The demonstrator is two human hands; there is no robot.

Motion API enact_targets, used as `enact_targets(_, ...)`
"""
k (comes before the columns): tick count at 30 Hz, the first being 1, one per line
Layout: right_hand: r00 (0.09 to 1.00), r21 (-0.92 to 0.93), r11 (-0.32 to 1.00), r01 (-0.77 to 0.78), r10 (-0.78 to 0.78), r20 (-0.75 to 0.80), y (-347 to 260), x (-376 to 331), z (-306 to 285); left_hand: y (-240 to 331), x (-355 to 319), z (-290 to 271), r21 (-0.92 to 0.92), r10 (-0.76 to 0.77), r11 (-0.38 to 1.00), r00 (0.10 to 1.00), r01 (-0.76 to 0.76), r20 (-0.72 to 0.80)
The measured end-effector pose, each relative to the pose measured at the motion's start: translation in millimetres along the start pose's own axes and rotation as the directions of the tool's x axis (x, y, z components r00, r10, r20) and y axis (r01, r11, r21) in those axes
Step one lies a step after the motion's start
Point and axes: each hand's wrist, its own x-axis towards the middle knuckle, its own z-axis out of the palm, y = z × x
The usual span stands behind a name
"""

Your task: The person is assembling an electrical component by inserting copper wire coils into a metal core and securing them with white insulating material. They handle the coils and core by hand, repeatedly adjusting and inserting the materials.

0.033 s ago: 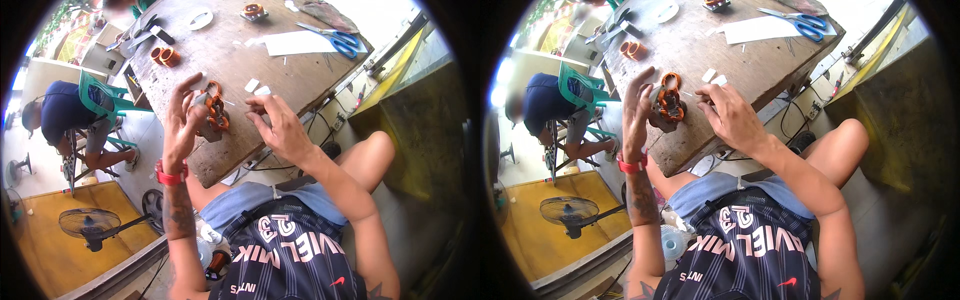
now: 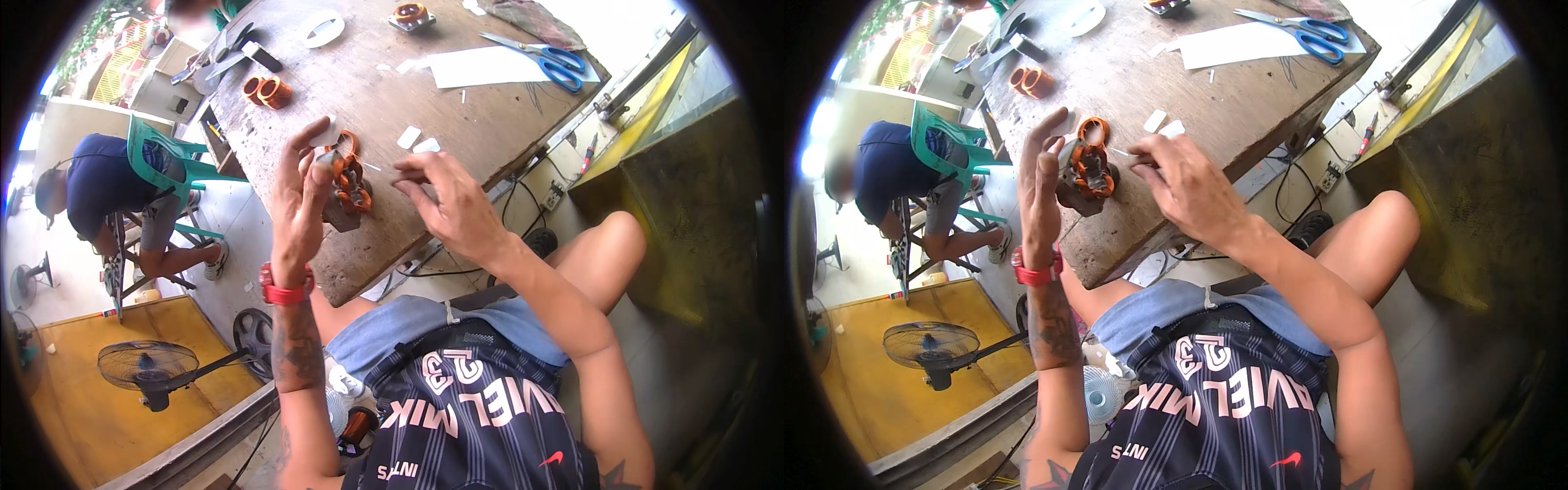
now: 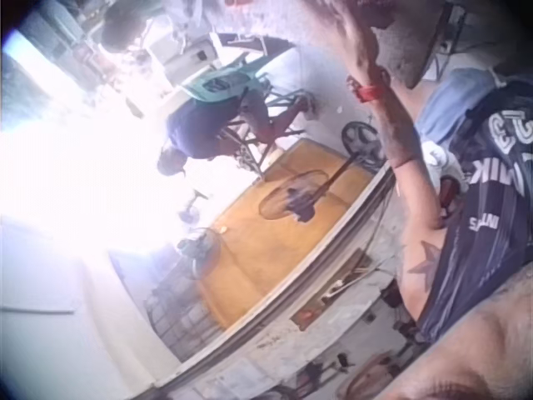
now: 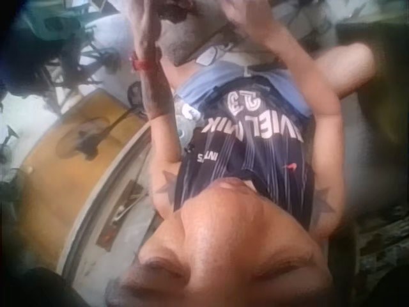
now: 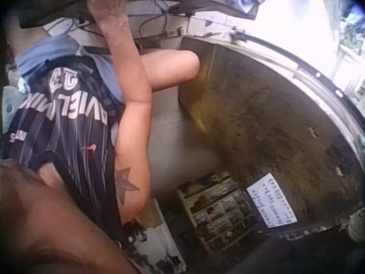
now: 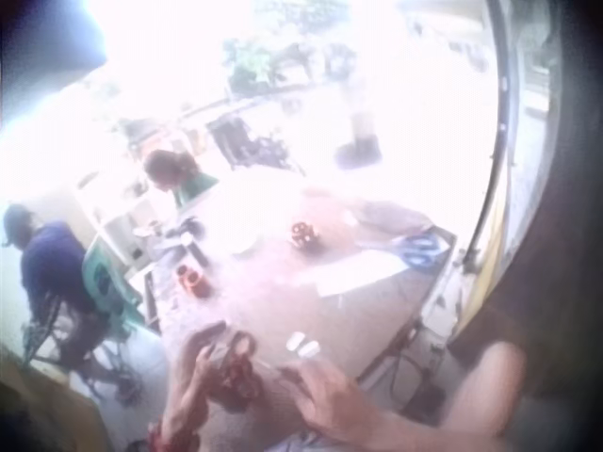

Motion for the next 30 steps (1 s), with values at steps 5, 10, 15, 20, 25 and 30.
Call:
enact_targets(5, 0.993, 0.064, 0.990, 0.122, -0.122, -0.002, 9, 13, 23, -12, 4, 22, 0.131, 0.027, 0.991, 0.980, -0.001, -0.199)
enact_targets(10, 0.989, -0.020, 0.988, 0.150, -0.150, 0.007, 11, 11, 25, -15, 9, 19, 0.106, 0.049, 0.994, 0.983, -0.031, -0.175)
enact_targets(15, 0.964, -0.267, 0.926, 0.266, -0.259, 0.061, 8, 7, 25, -19, 6, 19, 0.087, 0.011, 0.996, 0.981, 0.006, -0.191)
enact_targets(20, 0.981, -0.123, 0.974, 0.190, -0.193, -0.012, 10, 13, 24, -10, 11, 19, 0.075, 0.004, 0.997, 0.989, 0.007, -0.147)
enact_targets(25, 0.989, -0.229, 0.966, 0.120, -0.136, -0.052, 16, 12, 34, -11, 8, 21, 0.039, 0.007, 0.999, 0.992, -0.002, -0.127)
enact_targets(30, 0.985, -0.346, 0.925, 0.154, -0.170, -0.015, 15, 6, 39, -15, 6, 21, 0.020, 0.000, 1.000, 0.991, 0.002, -0.137)
